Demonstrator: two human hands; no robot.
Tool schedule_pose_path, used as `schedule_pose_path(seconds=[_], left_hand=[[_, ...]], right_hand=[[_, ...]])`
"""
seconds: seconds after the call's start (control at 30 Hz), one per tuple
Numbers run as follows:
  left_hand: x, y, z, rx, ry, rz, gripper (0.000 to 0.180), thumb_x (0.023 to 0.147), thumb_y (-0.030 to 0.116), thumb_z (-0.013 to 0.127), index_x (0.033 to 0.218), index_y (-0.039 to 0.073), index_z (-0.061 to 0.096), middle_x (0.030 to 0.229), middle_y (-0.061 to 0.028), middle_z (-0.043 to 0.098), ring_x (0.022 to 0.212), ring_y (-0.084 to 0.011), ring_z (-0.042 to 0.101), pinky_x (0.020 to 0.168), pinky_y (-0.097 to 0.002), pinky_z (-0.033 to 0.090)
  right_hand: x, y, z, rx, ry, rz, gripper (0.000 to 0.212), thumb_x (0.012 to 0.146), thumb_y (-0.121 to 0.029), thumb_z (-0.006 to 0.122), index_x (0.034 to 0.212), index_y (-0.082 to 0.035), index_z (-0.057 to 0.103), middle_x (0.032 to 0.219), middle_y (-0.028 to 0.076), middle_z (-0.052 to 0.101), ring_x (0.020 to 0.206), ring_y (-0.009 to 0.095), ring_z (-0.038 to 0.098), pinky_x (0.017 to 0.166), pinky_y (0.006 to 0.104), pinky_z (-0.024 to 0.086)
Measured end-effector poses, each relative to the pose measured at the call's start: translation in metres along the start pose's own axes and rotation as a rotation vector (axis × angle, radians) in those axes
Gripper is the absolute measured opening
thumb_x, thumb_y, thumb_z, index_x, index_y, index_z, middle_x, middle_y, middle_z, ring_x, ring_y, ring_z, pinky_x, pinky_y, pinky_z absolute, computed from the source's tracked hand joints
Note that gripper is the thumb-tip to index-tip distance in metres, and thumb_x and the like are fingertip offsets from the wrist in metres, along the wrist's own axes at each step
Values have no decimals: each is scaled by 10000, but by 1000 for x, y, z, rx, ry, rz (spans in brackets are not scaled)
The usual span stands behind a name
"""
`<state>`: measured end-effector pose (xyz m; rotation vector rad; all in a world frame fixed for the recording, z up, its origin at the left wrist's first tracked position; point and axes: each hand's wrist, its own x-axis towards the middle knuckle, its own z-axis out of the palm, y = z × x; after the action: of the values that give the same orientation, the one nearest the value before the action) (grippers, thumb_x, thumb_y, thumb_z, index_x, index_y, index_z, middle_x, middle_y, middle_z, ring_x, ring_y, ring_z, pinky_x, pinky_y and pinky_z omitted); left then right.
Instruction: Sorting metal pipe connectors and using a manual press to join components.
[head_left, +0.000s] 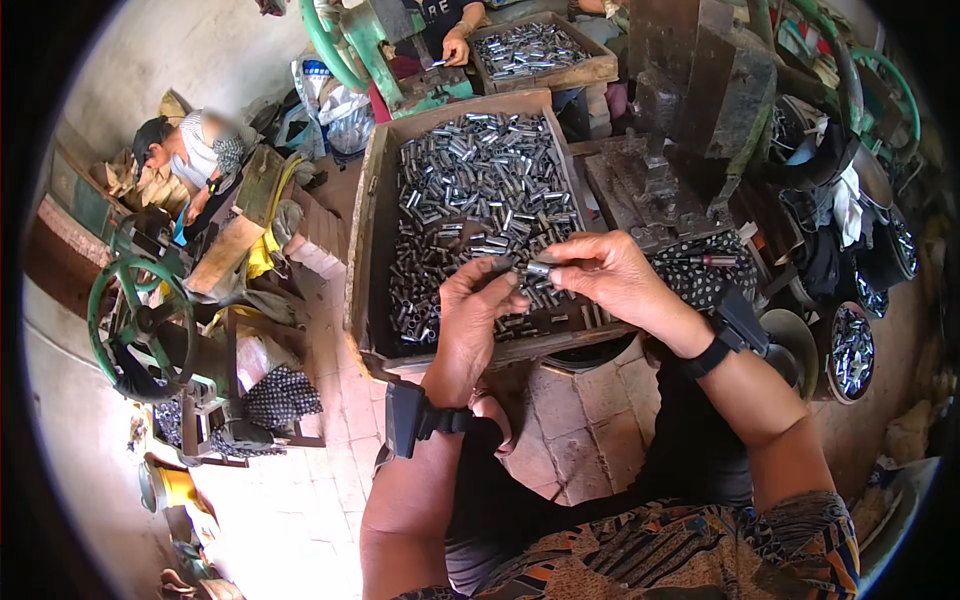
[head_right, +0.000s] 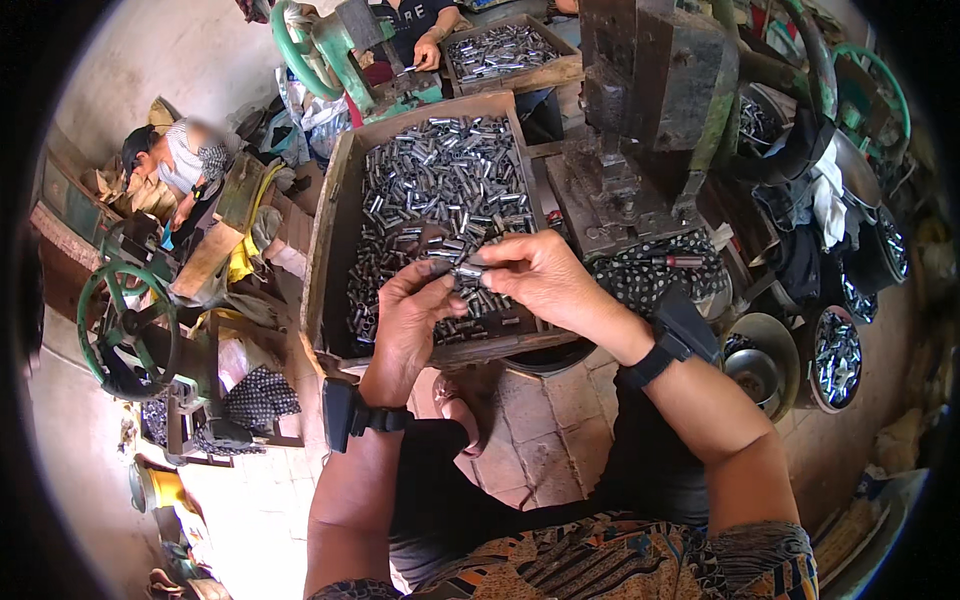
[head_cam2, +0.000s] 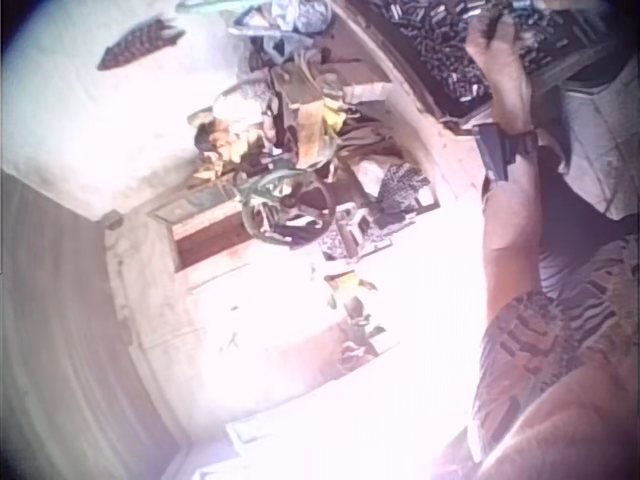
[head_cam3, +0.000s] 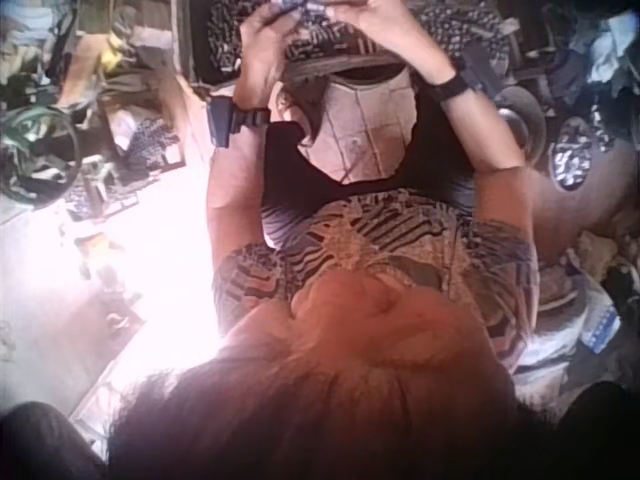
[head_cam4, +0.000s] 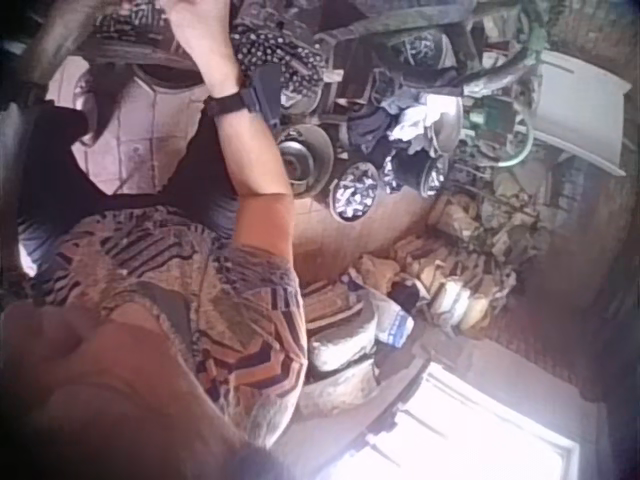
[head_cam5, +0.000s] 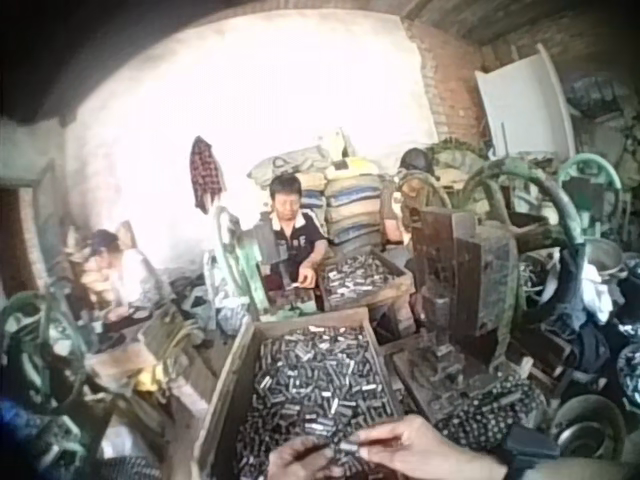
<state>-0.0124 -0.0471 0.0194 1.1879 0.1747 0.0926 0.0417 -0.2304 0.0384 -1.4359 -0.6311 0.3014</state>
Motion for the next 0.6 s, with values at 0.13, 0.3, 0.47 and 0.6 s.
schedule_pose_path(seconds=[0.13,0.3,0.47,0.6], left_hand=[[0,-2,1,-101,-58,-48,144,844,12,587,981,-31,596,798,-87,630,619,-142,618,597,-284,541],[2,-2,1,-149,-117,-99,178,846,8,585,1013,-52,594,815,-89,631,620,-153,612,605,-308,542],[0,-13,6,-63,-125,-101,166,843,16,607,1002,-29,611,814,-92,632,606,-150,599,581,-315,533],[-5,-12,15,182,-157,-44,147,858,44,595,986,-24,621,757,-44,612,539,-88,548,485,-223,470]], right_hand=[[2,35,1,240,3,70,265,785,75,643,1048,49,634,969,100,654,877,128,613,794,236,506],[5,33,-4,270,-34,106,271,791,54,651,1061,52,627,990,111,654,892,134,614,807,247,504],[5,41,-5,225,-59,64,275,793,41,654,1066,41,627,974,100,656,886,126,610,799,253,506],[1,48,-10,236,-87,57,324,790,45,655,1110,13,611,935,74,646,845,106,597,760,237,503]])
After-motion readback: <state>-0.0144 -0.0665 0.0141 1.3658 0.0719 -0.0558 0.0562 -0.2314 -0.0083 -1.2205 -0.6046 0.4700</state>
